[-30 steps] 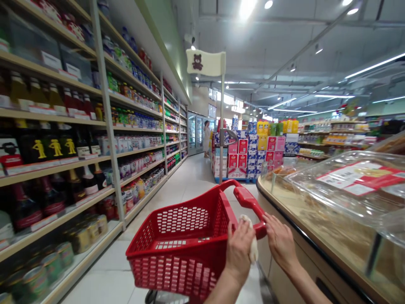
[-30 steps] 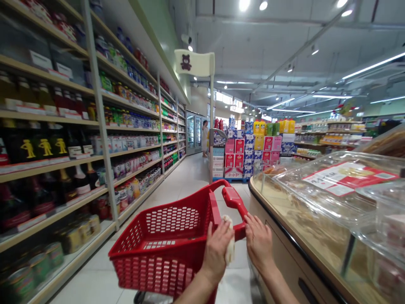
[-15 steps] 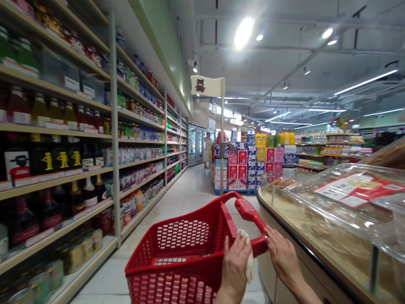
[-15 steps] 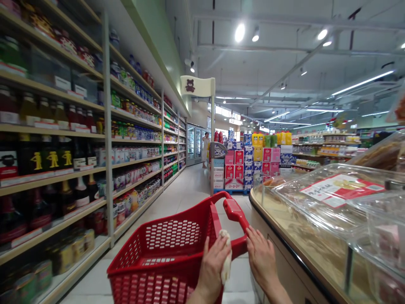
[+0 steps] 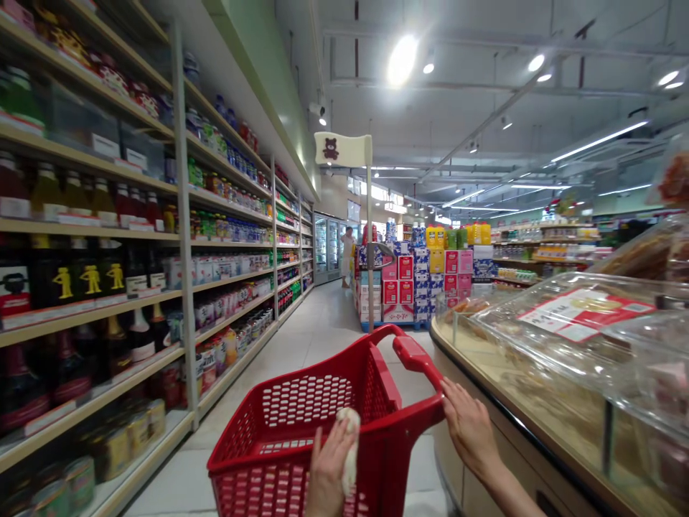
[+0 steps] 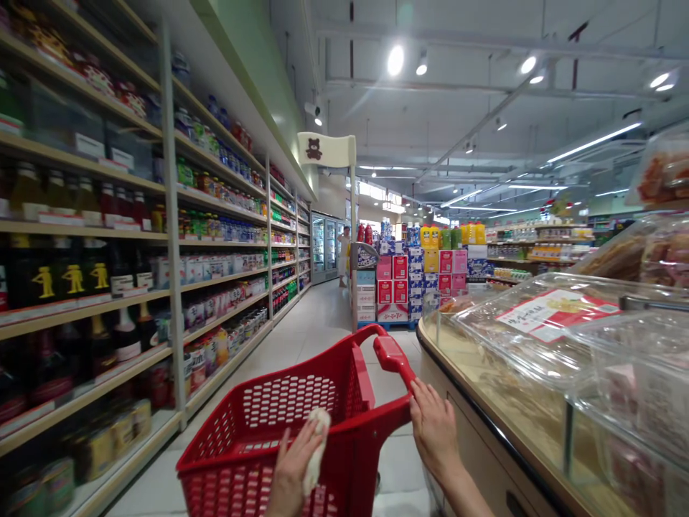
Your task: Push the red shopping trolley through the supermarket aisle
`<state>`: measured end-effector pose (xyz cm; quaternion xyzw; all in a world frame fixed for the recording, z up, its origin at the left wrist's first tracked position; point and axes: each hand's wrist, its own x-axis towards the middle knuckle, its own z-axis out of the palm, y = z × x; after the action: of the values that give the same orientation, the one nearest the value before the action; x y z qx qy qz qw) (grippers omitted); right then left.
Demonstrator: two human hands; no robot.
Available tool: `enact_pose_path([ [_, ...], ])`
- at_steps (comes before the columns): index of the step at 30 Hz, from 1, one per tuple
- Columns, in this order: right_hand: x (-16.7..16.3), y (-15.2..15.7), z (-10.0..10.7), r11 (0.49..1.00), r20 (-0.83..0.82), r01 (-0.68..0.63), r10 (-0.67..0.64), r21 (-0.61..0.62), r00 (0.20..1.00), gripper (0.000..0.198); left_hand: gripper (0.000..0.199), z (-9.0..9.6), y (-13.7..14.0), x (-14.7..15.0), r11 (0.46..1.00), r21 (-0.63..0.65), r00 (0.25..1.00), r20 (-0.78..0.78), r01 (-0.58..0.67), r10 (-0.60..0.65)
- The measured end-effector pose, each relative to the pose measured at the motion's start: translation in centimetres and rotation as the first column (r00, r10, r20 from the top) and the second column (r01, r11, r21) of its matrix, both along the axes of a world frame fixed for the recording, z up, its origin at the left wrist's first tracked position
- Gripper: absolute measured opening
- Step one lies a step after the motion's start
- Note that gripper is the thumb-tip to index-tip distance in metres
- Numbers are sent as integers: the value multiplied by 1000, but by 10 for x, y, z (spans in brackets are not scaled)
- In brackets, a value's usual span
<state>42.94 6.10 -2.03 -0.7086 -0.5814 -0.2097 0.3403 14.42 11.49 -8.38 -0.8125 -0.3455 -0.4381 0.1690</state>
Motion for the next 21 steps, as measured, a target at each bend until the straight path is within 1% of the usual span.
enact_pose_path([
  [2,-2,0,0,1000,-19,-7,7,3,1000,48,51,-18,9,-41,977,-125,981,56,-175,183],
  [3,-5,1,0,1000,-35,-8,8,11,999,48,50,-24,11,-54,961,-162,970,69,-222,235],
  [4,-8,1,0,1000,-55,-5,6,22,998,49,50,-26,10,-58,951,-192,964,68,-240,257],
  [5,-11,2,0,999,-76,0,3,38,997,50,50,-25,8,-55,950,-206,966,64,-233,250],
  [6,-13,3,0,998,-94,6,-1,56,996,51,52,-22,5,-45,957,-210,975,56,-200,216],
  [7,-14,4,0,997,-110,10,-2,71,994,51,52,-18,1,-32,970,-203,988,37,-137,147],
  [8,-14,4,1,997,-124,11,0,83,992,51,52,-14,-2,-19,980,-193,999,6,-48,50],
  [9,-13,4,2,996,-138,8,4,89,990,51,51,-11,-5,-9,980,-198,1000,-10,18,-21],
  [10,-11,2,3,996,-150,1,14,94,989,50,50,-9,-6,-4,974,-221,999,3,46,-47],
  [11,-11,0,5,995,-158,-9,25,102,987,49,49,-8,-6,-3,966,-257,999,46,37,-26],
  [13,-17,-9,6,988,-177,-45,71,148,982,46,48,-5,-6,-11,934,-356,978,181,-31,102],
  [14,-26,-14,6,980,-191,-86,121,179,974,45,46,-3,-7,-15,914,-403,956,249,-43,155],
  [15,-39,-20,6,967,-216,-154,198,204,956,43,44,2,-11,-16,900,-436,935,309,-23,174],
  [16,-55,-27,4,945,-258,-247,299,215,919,41,42,8,-16,-13,892,-450,925,356,43,135],
  [17,-74,-33,2,911,-316,-348,405,223,858,39,41,15,-25,-4,886,-444,912,404,134,65],
  [18,-95,-39,0,863,-408,-456,505,218,761,40,41,23,-36,8,874,-430,891,454,228,-9],
  [19,-115,-44,-3,817,-511,-534,562,219,650,44,41,30,-48,23,848,-425,865,496,317,-74],
  [20,-132,-47,-6,800,-601,-541,572,259,558,49,42,35,-61,39,811,-437,839,531,388,-115],
  [21,-146,-50,-9,803,-665,-516,562,298,492,54,44,39,-73,52,773,-472,821,560,425,-110],
])
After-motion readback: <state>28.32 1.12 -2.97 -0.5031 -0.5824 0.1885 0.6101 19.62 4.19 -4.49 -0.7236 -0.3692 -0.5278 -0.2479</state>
